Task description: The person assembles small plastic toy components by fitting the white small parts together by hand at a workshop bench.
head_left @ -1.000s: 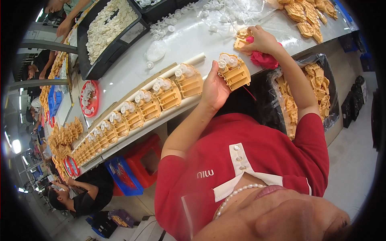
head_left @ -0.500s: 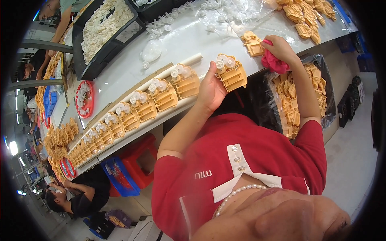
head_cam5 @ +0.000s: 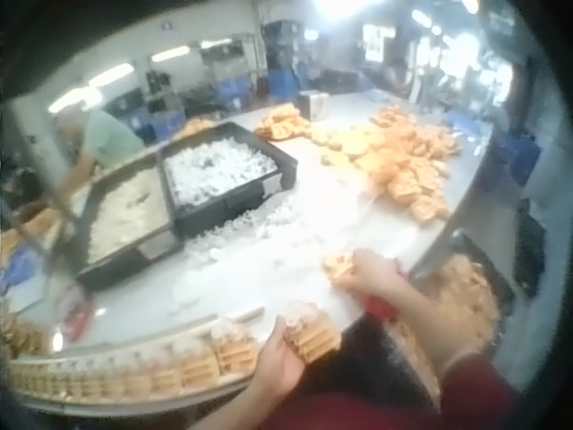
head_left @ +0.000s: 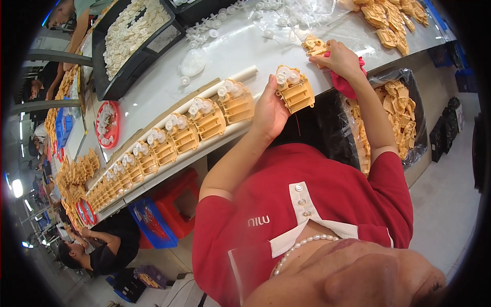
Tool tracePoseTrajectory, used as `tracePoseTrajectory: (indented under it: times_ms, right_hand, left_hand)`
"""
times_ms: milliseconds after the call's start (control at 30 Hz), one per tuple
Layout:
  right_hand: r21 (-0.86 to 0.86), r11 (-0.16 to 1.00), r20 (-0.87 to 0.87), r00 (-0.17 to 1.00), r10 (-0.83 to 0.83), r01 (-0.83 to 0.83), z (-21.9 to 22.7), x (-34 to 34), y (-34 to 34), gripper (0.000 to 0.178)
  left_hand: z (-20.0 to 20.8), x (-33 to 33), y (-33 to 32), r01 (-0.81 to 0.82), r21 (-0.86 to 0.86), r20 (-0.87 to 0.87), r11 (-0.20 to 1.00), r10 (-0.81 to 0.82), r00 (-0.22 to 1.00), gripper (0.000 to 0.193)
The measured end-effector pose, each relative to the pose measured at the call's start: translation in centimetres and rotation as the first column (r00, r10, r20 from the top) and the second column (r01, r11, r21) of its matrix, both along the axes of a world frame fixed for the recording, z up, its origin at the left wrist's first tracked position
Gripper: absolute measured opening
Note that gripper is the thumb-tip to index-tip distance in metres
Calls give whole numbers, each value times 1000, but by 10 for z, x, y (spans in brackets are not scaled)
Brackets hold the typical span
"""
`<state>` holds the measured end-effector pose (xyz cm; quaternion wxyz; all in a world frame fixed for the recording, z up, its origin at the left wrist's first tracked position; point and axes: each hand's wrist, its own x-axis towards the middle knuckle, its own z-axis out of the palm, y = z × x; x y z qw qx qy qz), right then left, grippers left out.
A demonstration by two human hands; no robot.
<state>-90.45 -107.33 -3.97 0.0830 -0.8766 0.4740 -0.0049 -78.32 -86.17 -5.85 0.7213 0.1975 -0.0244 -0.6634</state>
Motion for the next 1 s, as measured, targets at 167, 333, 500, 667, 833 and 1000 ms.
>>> tracePoseTrajectory:
  times_ms: [167, 333, 500, 667, 833, 1000]
  right_hand:
    - [263, 964, 65, 998, 24, -40, -3, -24, -23, 56]
    - [774, 612, 470, 793, -387, -160, 9, -56, -9, 23]
    - [843, 375, 538, 621, -571, -385, 8, -73, 6, 17]
    - [815, 317, 574, 605, -551, -484, 4, -83, 6, 13]
    - [745, 497, 658, 612, -439, -445, 0, -88, -4, 12]
    - [742, 568, 629, 663, -406, -356, -2, -80, -9, 15]
  left_hand:
    - [0, 6, -1, -26, -12, 29, 1000, 26, 999, 51]
    - [-9, 8, -6, -12, -29, 29, 1000, 13, 999, 49]
    - [-8, -2, -19, -20, 10, 91, 1000, 19, 996, 46]
    - [-15, -14, -30, -39, 69, 145, 997, 28, 989, 44]
    - [-19, -21, -34, -46, 84, 165, 995, 32, 986, 38]
    - [-23, -27, -37, -53, 99, 176, 994, 35, 984, 34]
